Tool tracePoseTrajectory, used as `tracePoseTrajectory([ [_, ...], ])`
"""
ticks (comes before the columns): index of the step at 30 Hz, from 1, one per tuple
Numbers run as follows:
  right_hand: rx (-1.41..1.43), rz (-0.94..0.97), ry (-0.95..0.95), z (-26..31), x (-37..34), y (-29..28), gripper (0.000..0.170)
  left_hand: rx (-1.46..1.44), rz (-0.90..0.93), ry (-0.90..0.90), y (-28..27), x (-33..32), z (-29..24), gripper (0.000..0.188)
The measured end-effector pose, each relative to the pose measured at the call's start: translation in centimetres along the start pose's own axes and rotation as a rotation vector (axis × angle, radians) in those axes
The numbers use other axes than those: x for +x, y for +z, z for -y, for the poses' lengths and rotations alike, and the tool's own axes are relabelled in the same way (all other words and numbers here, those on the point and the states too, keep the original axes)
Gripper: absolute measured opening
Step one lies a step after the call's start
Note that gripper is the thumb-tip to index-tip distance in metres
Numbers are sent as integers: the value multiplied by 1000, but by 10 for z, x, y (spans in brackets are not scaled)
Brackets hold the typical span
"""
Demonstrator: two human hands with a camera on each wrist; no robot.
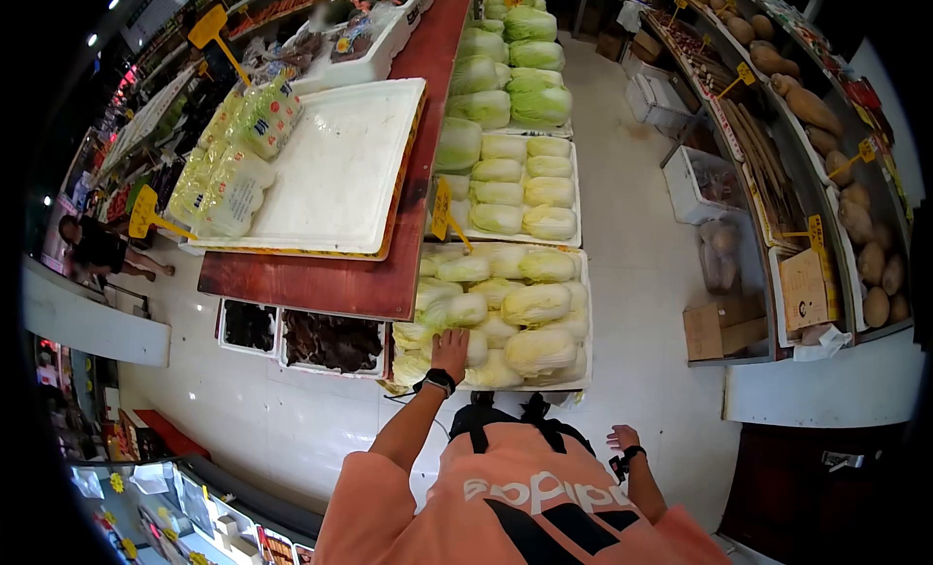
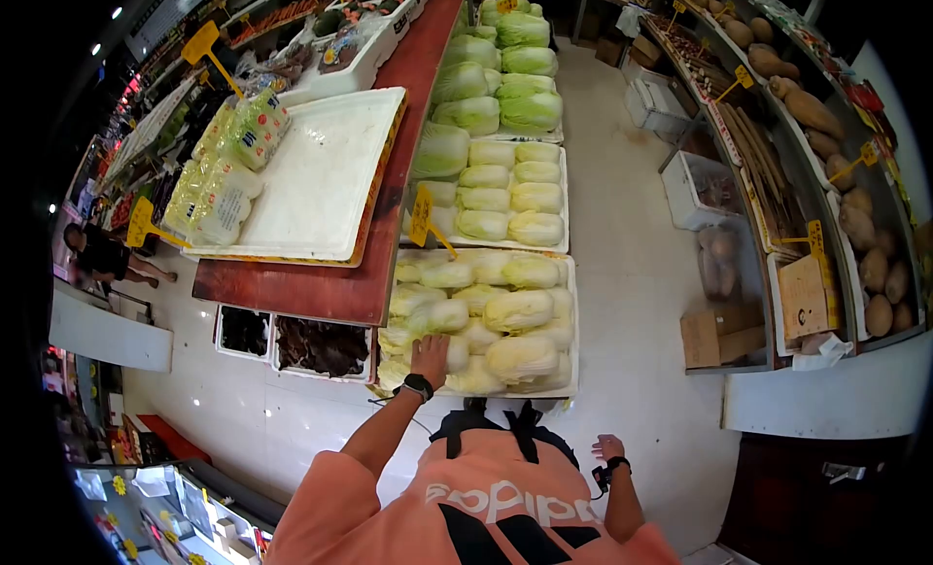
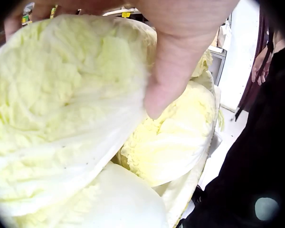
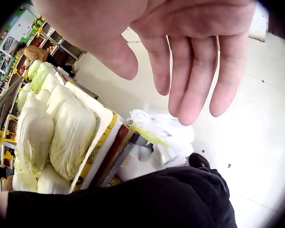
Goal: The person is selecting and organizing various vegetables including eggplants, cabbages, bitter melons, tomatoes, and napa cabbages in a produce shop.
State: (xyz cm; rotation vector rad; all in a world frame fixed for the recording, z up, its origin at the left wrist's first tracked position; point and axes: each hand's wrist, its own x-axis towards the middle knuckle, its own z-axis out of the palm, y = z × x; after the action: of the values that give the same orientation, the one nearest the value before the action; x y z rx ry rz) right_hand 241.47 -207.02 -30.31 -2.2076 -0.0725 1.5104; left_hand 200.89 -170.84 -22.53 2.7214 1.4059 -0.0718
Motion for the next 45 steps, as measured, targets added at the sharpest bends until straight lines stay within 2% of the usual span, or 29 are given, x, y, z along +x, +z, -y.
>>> tracePoseTrajectory([
  [4,20,-1,-23,7,18,-10,33,-31,44,6,-14,1,-3,74],
  [8,56,23,30,-11,27,-11,33,-49,49,21,-21,-3,-12,76],
  [11,94,24,118,-28,22,-8,33,-116,-28,56,-13,-4,-15,67],
  [14,121,23,157,-42,14,-9,34,-82,-2,34,0,-1,-13,78],
  [20,187,-4,223,-62,10,-7,36,-123,84,8,-8,5,-14,80],
  [22,195,-11,224,-67,13,-5,36,-94,57,-10,-4,4,-16,80],
  [28,144,-28,185,-49,-11,9,32,-119,-41,-75,3,0,-26,75],
  [32,-76,-67,98,-52,-29,12,27,-170,-44,-95,2,3,-25,73],
  [35,-74,-83,-7,-57,-40,3,27,-130,-60,-87,10,1,-25,80],
  [37,-29,-68,31,-72,-40,-9,28,-262,27,-135,-33,-2,-37,88],
  [40,-2,-46,67,-85,-25,-34,30,-296,-80,-169,-37,-12,-63,93],
  [45,85,-45,47,-109,-3,-93,28,-398,-173,-44,-58,-21,-157,67],
])
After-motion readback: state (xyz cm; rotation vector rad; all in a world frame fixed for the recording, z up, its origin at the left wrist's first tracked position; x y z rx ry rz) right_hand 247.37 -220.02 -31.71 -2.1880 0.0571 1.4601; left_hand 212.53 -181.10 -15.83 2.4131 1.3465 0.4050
